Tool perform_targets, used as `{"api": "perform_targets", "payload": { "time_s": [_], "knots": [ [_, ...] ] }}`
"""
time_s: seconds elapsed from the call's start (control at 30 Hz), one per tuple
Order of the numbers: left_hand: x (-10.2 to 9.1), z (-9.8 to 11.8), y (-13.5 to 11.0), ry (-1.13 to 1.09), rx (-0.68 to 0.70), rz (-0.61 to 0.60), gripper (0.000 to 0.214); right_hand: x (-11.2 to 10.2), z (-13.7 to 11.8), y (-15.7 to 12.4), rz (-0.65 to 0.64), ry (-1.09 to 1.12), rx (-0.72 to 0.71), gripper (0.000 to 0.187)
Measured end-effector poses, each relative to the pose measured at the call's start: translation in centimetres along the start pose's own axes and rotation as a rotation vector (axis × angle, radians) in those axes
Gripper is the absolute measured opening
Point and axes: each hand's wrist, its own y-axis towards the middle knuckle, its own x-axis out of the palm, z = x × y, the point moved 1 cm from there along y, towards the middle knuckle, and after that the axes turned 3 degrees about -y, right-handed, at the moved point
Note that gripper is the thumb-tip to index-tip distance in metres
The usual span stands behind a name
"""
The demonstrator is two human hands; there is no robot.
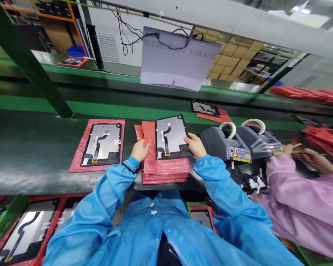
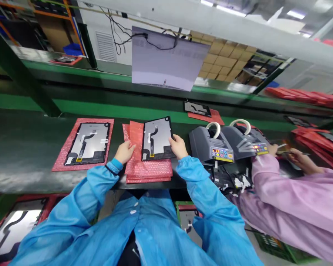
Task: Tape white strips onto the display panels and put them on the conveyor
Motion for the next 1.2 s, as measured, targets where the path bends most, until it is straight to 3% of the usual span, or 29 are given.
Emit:
{"api": "perform_targets", "payload": {
  "time_s": [0.1,0.2,0.33,0.43,0.5,0.6,0.7,0.77,0.87,0.97,1.07,1.13,1.2],
  "knots": [
    [0.9,-0.4,-1.8,0.135,-0.023,0.004,0.008,-1.3,1.5,-0.4,0.016,-0.070,-0.060,0.036],
    [1.0,-0.4,-2.7,0.343,-0.053,-0.003,0.027,-2.2,1.6,-0.8,-0.036,0.016,-0.111,0.046],
    [0.8,-0.9,-2.8,0.364,-0.073,0.010,0.049,-0.4,1.7,-2.3,-0.169,0.048,-0.056,0.051],
    [1.0,-1.4,-2.5,0.336,-0.065,0.023,0.047,1.9,1.9,-3.6,-0.163,-0.248,-0.068,0.046],
    [1.2,-1.8,-2.4,0.350,-0.058,0.006,0.046,1.8,1.9,-4.5,-0.082,-0.532,-0.148,0.041],
    [1.2,-2.2,-2.5,0.400,-0.045,-0.032,0.044,-1.6,2.8,-6.2,0.092,-0.690,-0.235,0.039],
    [0.1,-2.1,-2.4,0.461,0.038,0.024,0.056,-7.1,5.6,-8.5,0.278,-0.469,-0.117,0.046],
    [-1.0,-1.5,-1.7,0.508,0.217,0.103,0.067,-10.2,7.8,-9.9,0.454,-0.223,0.044,0.050],
    [-2.3,0.3,0.3,0.503,0.606,0.133,0.047,-12.9,9.6,-10.5,0.662,0.138,0.195,0.055],
    [-2.2,2.0,2.3,0.432,0.852,0.013,0.032,-13.4,9.0,-9.7,0.693,0.270,0.197,0.055],
    [-1.4,2.4,3.9,0.396,0.936,-0.184,0.031,-12.2,6.9,-9.3,0.723,0.200,0.042,0.046],
    [-0.8,1.9,4.7,0.384,0.940,-0.333,0.032,-10.4,5.0,-8.9,0.617,0.100,-0.075,0.038],
    [-0.3,1.2,5.2,0.392,0.900,-0.450,0.032,-7.8,3.1,-7.6,0.359,-0.019,-0.131,0.031]
  ]
}}
